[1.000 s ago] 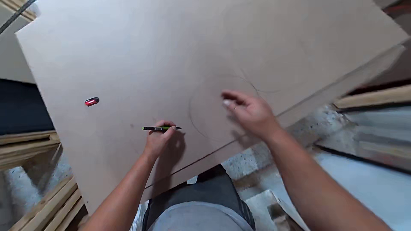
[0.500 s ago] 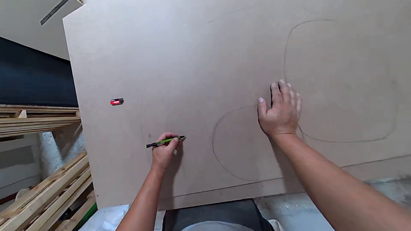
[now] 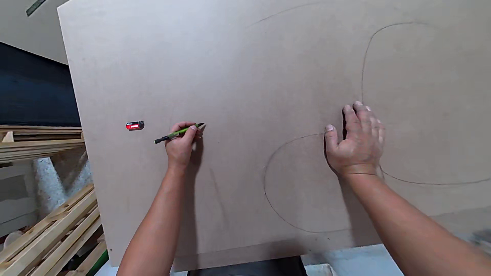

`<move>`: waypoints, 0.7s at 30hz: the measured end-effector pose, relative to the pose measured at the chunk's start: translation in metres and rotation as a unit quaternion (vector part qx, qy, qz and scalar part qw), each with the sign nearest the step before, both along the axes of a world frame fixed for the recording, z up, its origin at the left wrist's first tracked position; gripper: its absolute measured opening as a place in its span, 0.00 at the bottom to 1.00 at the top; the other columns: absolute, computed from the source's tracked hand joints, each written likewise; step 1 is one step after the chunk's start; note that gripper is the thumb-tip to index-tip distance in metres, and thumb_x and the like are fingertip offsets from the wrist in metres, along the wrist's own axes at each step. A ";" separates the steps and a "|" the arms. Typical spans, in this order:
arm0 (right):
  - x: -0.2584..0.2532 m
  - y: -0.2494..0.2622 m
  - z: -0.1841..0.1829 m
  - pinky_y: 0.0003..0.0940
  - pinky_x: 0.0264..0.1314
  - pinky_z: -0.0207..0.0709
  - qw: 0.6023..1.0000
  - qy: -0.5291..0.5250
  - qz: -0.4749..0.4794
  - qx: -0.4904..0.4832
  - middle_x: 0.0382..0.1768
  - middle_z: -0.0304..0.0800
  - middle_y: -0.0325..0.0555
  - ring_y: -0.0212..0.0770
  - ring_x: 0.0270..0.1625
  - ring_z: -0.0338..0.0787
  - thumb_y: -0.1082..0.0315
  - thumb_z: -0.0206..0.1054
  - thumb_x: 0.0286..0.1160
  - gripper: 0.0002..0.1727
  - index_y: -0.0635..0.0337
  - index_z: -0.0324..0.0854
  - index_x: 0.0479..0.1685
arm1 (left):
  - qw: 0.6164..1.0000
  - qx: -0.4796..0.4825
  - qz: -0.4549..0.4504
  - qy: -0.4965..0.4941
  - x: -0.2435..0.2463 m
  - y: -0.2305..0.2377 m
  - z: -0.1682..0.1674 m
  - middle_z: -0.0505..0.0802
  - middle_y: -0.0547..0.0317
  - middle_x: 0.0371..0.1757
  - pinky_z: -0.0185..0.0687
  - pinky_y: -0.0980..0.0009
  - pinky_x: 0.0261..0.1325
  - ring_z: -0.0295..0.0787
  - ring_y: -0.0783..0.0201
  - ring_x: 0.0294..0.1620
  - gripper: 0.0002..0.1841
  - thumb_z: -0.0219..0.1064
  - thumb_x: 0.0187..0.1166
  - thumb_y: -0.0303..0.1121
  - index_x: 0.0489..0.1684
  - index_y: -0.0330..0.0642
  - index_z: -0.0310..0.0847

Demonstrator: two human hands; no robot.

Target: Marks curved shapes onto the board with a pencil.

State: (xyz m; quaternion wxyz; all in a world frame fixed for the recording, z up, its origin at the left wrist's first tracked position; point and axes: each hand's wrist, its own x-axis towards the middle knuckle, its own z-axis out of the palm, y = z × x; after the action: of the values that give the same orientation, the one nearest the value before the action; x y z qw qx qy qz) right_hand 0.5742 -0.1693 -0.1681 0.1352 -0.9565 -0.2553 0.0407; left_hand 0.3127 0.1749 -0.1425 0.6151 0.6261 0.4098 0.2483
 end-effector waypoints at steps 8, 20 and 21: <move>0.006 0.000 -0.005 0.61 0.95 0.42 1.000 -0.006 -0.002 -0.004 0.95 0.53 0.47 0.52 0.96 0.51 0.39 0.44 0.82 0.41 0.51 0.61 0.92 | 0.998 0.021 0.047 -0.035 0.041 0.031 -0.007 0.96 0.50 0.34 0.95 0.65 0.39 0.96 0.60 0.33 0.07 0.67 0.81 0.26 0.49 0.32 0.85; 0.004 0.000 -0.015 0.52 0.97 0.45 0.997 -0.061 -0.012 -0.052 0.94 0.56 0.35 0.39 0.96 0.49 0.38 0.47 0.84 0.37 0.41 0.64 0.91 | 1.000 -0.006 0.025 -0.011 0.041 0.025 -0.005 0.91 0.65 0.32 0.91 0.76 0.38 0.90 0.72 0.29 0.07 0.55 0.87 0.27 0.51 0.34 0.77; 0.005 0.000 -0.015 0.52 0.97 0.44 0.997 -0.058 -0.010 -0.055 0.94 0.56 0.34 0.39 0.96 0.49 0.38 0.46 0.85 0.37 0.42 0.64 0.92 | 1.000 -0.002 0.022 -0.008 0.041 0.025 -0.005 0.91 0.65 0.33 0.90 0.76 0.38 0.90 0.71 0.30 0.07 0.55 0.87 0.27 0.51 0.34 0.77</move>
State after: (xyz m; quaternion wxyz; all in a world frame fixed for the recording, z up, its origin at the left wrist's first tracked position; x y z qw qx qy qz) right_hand 0.5789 -0.1692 -0.1832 0.0674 -0.9658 -0.2502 -0.0026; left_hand 0.3538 0.2002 -0.1474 0.6139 0.6139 0.4189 0.2660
